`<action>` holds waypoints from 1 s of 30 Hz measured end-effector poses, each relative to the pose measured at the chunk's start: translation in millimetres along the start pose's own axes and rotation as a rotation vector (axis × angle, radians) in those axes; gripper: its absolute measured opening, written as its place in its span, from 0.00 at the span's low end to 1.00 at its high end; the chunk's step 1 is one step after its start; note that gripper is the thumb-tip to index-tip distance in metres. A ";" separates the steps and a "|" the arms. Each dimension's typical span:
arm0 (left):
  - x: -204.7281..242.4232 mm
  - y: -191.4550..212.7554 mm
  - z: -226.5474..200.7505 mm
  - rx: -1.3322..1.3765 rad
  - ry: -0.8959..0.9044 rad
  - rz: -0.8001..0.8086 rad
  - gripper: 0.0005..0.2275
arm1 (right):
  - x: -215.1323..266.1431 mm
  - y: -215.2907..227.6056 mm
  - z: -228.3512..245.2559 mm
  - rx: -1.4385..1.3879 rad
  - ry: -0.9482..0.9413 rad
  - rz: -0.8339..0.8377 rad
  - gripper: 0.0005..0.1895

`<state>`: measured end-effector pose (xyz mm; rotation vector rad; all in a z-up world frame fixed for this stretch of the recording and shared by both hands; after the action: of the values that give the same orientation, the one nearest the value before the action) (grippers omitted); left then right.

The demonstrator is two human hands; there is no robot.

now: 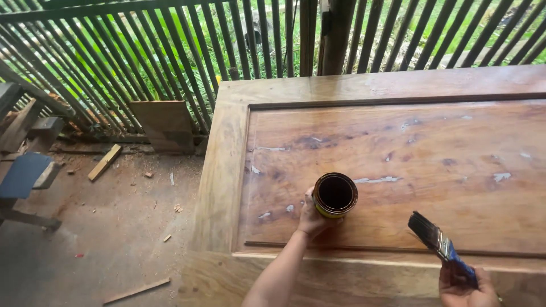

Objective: Varnish a wooden door using a brush and a can of varnish.

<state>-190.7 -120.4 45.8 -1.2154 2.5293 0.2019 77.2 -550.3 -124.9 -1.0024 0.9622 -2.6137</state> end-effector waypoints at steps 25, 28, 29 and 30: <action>238.6 158.2 -148.4 0.121 0.260 0.032 0.44 | 186.3 -33.5 -99.5 -0.091 -0.093 -0.067 0.15; 266.9 176.4 -162.0 0.188 0.367 -0.053 0.41 | 204.2 -64.7 -117.3 -0.035 -0.158 -0.028 0.13; 272.9 183.8 -166.6 0.221 0.386 -0.084 0.41 | 212.1 -77.8 -121.3 0.003 -0.177 -0.032 0.13; 278.6 192.4 -171.7 0.253 0.405 -0.117 0.41 | 219.3 -92.5 -126.8 0.041 -0.197 -0.034 0.13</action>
<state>-542.5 -249.5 106.5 -1.4062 2.6906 -0.4209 -165.8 -497.2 -20.8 -1.2481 0.8489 -2.4916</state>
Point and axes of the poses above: each hand's wrist, its own x-axis away from the middle knuckle, its own y-axis out of the back of the hand, z = x × y, the point moved 3 cm from there along -x, towards the middle knuckle, and after that the axes turned 10 degrees about x, right-handed, at the moved point
